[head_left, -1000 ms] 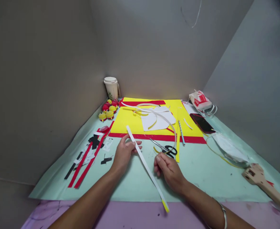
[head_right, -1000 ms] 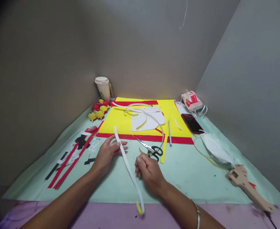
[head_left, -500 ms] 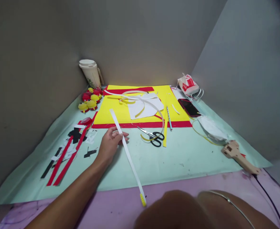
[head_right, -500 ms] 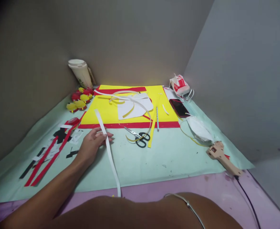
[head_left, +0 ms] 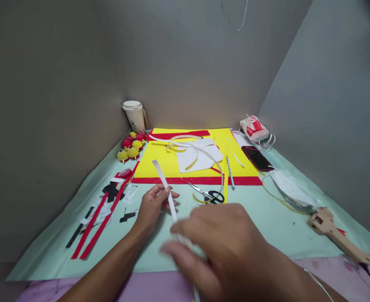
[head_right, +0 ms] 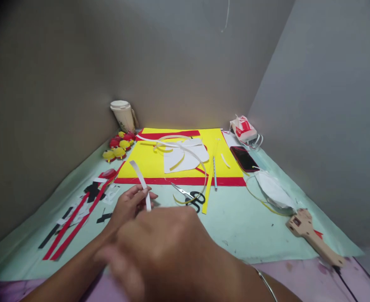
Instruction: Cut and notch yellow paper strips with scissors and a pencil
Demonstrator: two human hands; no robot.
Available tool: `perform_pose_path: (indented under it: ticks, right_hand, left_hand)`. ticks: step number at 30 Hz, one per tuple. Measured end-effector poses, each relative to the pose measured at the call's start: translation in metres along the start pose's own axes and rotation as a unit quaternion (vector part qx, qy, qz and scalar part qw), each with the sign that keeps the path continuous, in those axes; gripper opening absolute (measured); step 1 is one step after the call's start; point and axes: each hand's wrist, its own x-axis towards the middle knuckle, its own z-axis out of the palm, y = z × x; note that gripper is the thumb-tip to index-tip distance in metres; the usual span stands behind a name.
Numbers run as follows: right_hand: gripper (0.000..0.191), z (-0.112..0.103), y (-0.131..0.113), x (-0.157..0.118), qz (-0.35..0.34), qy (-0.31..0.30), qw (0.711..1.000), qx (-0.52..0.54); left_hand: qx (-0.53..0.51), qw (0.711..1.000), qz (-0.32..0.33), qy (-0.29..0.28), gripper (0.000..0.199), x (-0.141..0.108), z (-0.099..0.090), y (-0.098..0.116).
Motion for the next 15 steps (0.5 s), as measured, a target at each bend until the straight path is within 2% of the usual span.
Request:
perform_pose_path:
  ticks: [3,7,11,15]
  right_hand:
    - [0.022,0.026,0.029,0.028,0.119,-0.129,0.984,-0.022]
    - [0.029,0.061,0.06,0.031,0.238,-0.203,0.95,0.011]
    - [0.019,0.077,0.072,0.028,0.26,-0.246,0.928,0.105]
    - [0.022,0.082,0.083,0.027,0.264,-0.281,0.906,0.174]
  left_hand:
    - [-0.023,1.0,0.014,-0.011,0.028,0.0,-0.002,-0.003]
    - [-0.031,0.999,0.025,-0.017,0.028,0.0,-0.003,-0.004]
    - [-0.04,0.999,0.018,-0.013,0.029,0.001,-0.003,-0.004]
    - [-0.044,0.999,0.025,-0.005,0.028,0.002,-0.003,-0.005]
